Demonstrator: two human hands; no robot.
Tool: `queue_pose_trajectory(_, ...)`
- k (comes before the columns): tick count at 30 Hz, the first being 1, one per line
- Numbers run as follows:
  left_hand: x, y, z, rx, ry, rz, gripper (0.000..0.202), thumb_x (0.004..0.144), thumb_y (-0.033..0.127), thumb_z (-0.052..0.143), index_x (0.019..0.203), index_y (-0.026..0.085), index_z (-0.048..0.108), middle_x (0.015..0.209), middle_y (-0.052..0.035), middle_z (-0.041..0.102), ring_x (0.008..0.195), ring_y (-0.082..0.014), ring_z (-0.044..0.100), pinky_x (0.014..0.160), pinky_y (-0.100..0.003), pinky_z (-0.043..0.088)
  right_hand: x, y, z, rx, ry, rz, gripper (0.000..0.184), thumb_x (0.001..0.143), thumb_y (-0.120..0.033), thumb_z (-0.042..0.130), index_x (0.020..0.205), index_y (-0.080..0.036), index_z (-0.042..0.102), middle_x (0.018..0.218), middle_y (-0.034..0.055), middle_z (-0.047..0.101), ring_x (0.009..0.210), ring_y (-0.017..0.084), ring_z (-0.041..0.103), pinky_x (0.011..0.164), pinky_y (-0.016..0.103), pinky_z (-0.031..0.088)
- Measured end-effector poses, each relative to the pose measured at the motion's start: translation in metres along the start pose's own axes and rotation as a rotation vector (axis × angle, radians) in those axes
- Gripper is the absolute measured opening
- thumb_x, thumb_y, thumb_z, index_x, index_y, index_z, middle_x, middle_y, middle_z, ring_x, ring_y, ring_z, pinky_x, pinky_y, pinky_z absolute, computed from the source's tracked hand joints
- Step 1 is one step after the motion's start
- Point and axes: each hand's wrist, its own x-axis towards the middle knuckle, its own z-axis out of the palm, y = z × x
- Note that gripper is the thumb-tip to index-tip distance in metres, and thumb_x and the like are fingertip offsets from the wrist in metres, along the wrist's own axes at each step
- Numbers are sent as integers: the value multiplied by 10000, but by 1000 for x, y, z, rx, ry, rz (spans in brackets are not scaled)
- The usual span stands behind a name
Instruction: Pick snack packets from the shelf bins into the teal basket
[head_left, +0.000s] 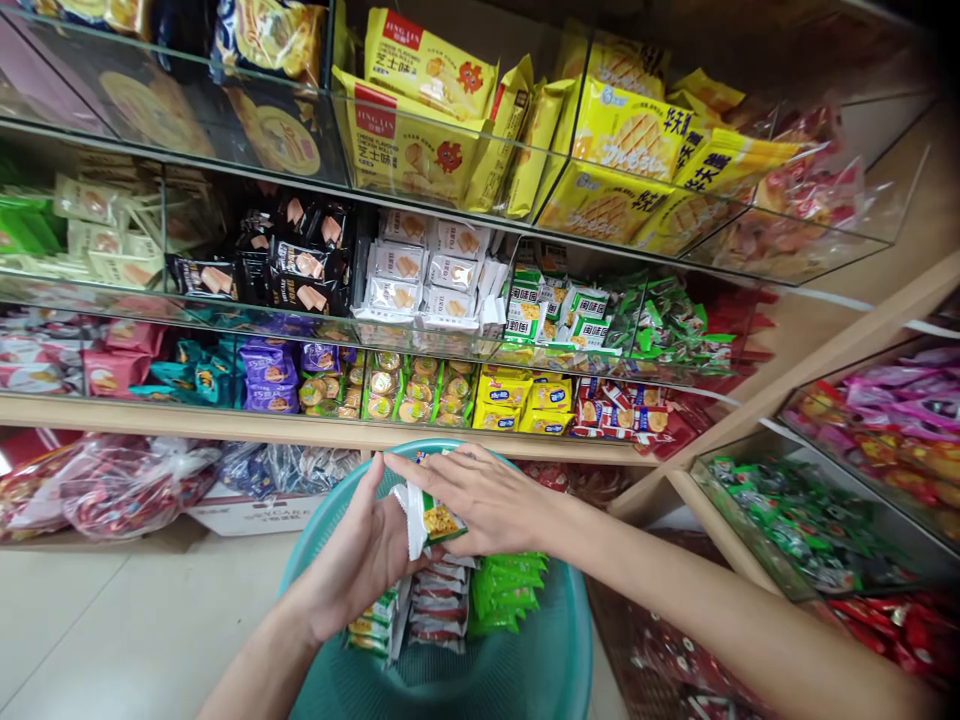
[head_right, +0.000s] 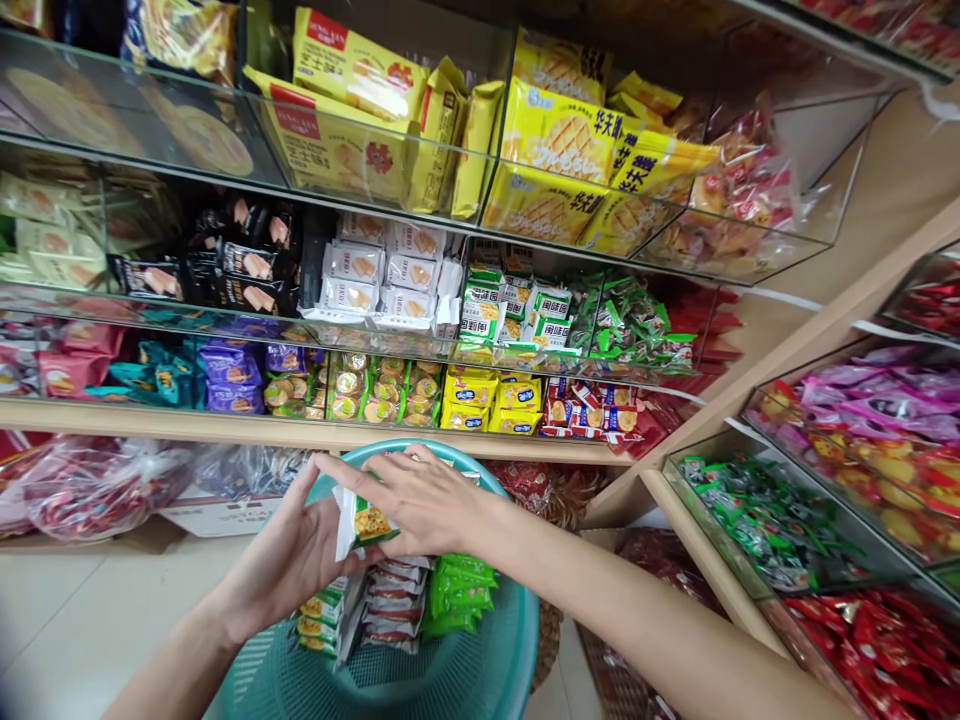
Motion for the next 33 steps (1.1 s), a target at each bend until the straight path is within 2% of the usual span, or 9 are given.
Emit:
queue_pose_trajectory(3, -2, 7, -4, 13, 1, -7, 546, 866, 487, 437, 1309, 168, 452, 1145, -119, 648, 1073, -261, 590, 880, -370, 478, 4, -2, 1, -13, 33, -7, 912, 797, -544, 531, 1442, -210, -22, 1103, 114, 556, 962, 255, 511, 852, 410, 363)
queue_pose_trajectory(8, -6, 14, -8, 11, -27, 11, 542, 880, 461, 426, 1329, 158, 424, 1152, -126, 645, 1090, -268, 582, 921, -395, 453, 13, -3, 5, -15, 36, -31, 942, 795, -551, 530, 1438, -199, -62, 1128, 116, 537, 1003, 256, 492, 861, 396, 366)
queue_pose_trajectory(12, -7, 13, -11, 44, -40, -6, 602, 871, 518, 397, 1357, 164, 376, 1203, -124, 617, 1132, -264, 553, 963, -394, 419, 15, -8, 8, -10, 30, 12, 925, 792, -574, 517, 1441, -200, -26, 1088, 113, 551, 956, 251, 512, 834, 390, 387)
queue_pose_trajectory(18, -4, 10, -23, 190, -42, 6, 639, 848, 614, 325, 1348, 219, 376, 1286, -91, 561, 1194, -245, 500, 1029, -407, 344, 9, -11, 10, 82, 29, 93, 928, 795, -467, 579, 1438, -221, -43, 1230, 120, 500, 1078, 270, 482, 881, 418, 395)
queue_pose_trajectory(20, -3, 11, -34, 280, 51, 55, 667, 832, 644, 309, 1308, 191, 427, 1298, -108, 547, 1190, -252, 501, 1044, -415, 322, 3, -9, 11, 108, 27, 137, 955, 774, -413, 615, 1439, -226, -44, 1287, 119, 464, 1136, 280, 452, 915, 431, 387)
queue_pose_trajectory(23, -7, 15, -56, 462, 305, 199, 684, 816, 663, 316, 1254, 162, 477, 1297, -130, 540, 1175, -256, 511, 1053, -420, 311, -14, -11, 13, 151, 1, 211, 963, 764, -356, 629, 1440, -233, -46, 1355, 116, 408, 1206, 283, 402, 977, 436, 357)
queue_pose_trajectory(27, -20, 15, -86, 745, 554, 351, 675, 804, 661, 347, 1219, 153, 506, 1261, -138, 562, 1183, -249, 496, 1070, -426, 289, -49, -28, 31, 259, -72, 362, 950, 751, -271, 626, 1436, -292, -31, 1395, 79, 371, 1221, 263, 400, 1015, 419, 337)
queue_pose_trajectory(30, -28, 10, -102, 794, 638, 403, 675, 793, 661, 368, 1165, 124, 537, 1176, -149, 610, 1133, -260, 532, 1055, -438, 321, -73, -51, 57, 366, -131, 486, 990, 688, -238, 666, 1430, -328, 17, 1405, 44, 363, 1237, 260, 388, 1050, 411, 300)
queue_pose_trajectory(33, -33, 5, -107, 722, 636, 541, 616, 806, 624, 394, 1152, 132, 529, 1093, -127, 652, 1029, -260, 599, 988, -448, 407, -87, -70, 86, 477, -214, 541, 974, 641, -257, 705, 1416, -335, 121, 1371, 39, 404, 1225, 259, 404, 1039, 381, 316)
